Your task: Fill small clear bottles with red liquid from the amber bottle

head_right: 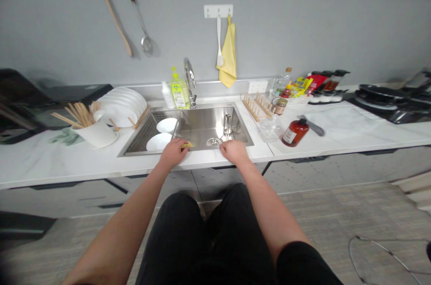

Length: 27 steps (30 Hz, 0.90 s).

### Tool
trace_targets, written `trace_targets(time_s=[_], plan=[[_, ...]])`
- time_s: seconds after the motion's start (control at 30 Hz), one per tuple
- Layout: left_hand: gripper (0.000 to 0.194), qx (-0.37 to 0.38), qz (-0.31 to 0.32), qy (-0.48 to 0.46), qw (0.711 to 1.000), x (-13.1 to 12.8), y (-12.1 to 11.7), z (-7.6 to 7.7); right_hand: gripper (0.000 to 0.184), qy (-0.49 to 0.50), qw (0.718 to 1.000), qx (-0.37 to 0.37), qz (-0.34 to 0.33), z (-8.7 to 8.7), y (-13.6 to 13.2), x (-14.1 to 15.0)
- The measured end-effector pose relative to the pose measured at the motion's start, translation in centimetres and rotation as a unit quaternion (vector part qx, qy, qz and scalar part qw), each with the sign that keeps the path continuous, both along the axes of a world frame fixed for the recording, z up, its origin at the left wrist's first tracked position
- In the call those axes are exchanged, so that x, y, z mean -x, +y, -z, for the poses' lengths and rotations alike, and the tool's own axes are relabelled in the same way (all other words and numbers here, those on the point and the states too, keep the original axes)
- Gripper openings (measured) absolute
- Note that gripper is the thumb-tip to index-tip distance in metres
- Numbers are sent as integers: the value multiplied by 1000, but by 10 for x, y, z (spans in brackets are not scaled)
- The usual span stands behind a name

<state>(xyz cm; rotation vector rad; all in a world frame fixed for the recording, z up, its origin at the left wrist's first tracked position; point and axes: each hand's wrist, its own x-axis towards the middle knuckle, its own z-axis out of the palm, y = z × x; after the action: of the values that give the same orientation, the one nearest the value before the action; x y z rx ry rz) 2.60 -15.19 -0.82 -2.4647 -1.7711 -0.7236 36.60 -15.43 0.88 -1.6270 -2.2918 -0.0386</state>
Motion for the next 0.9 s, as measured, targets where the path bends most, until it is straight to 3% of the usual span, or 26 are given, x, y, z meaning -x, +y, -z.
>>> trace_targets(time_s=[0.27,0.4,0.47,0.53,0.57,0.63,0.73,0.8,0.9], plan=[[24,3,-11,4,1000,0,-1,-1,40,63,998,-18,1,2,2,2],[24,-2,-18,11,1000,0,-1,-1,56,159,985,-51,42,2,-2,-17],[23,-3,-22,18,1000,-1,0,-1,63,222,968,-77,89,3,-11,-45],[20,-5,-29,24,999,-2,1,-1,56,260,950,-108,137,6,-24,-83],[20,-8,-36,27,999,-3,1,-1,51,284,932,-139,179,9,-31,-105],[23,-16,-53,30,998,-5,2,-1,43,336,858,-241,304,15,-42,-147],[23,-28,-72,36,996,-6,0,-1,23,304,818,-311,377,25,-46,-201],[20,-33,-75,38,996,-6,-1,-1,53,297,799,-352,386,32,-39,-228],[18,-39,-76,39,996,-6,-2,-1,105,321,798,-346,375,41,-23,-253]])
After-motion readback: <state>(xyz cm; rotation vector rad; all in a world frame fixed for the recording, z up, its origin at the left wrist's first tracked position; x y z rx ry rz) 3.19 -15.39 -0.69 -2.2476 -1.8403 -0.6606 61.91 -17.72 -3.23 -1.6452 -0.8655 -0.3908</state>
